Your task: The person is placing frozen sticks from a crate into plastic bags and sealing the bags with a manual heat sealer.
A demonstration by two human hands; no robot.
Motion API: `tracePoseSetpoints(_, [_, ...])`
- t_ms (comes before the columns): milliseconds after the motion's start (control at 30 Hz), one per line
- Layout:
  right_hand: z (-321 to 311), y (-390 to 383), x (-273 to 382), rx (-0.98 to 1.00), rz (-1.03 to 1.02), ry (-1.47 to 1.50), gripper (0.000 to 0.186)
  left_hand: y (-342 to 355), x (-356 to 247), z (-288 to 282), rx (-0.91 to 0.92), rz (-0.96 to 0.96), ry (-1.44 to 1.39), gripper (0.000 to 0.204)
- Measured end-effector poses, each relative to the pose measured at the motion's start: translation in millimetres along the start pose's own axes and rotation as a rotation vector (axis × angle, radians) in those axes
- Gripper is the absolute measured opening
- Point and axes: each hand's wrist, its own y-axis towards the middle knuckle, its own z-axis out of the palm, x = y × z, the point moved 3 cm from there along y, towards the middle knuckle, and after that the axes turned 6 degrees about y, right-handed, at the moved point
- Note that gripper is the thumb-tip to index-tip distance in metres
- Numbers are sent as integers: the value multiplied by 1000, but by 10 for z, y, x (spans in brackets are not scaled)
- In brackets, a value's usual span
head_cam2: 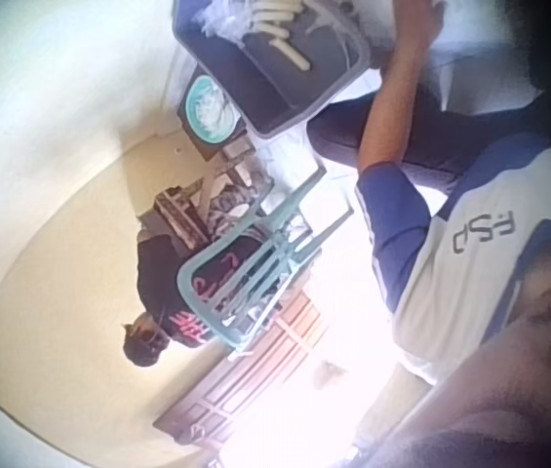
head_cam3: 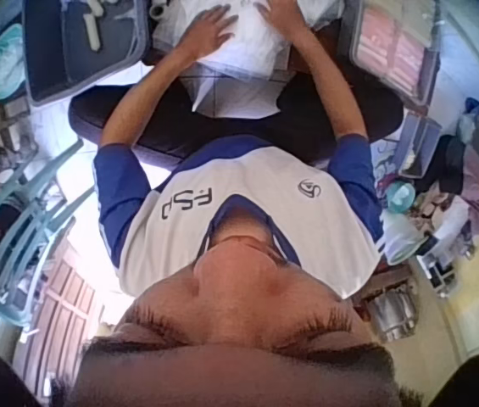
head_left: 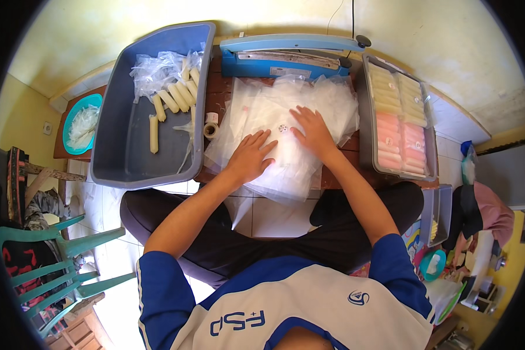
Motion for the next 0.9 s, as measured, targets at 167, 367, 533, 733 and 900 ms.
tracePoseSetpoints(167, [152, -52, -14, 162, 41, -24, 50, -5, 31, 25, 21, 17, -28, 51])
tracePoseSetpoints(367, [-16, -20, 26, -6, 26, -20, 40, 40, -146, -273, -160, -35, -109, 41])
tracePoseSetpoints(533, [-313, 246, 748, -119, -125, 241, 24, -130, -365, -1216, -173, -117, -296, 26])
tracePoseSetpoints(733, [-394, 695, 1651, -141, -375, 464, 17, -500, 6, -1841, -448, -274, -241, 13])
tracePoseSetpoints(900, [184, 1174, 2272, -27, -542, 577, 13, -947, 934, -2031, -323, -591, -156, 24])
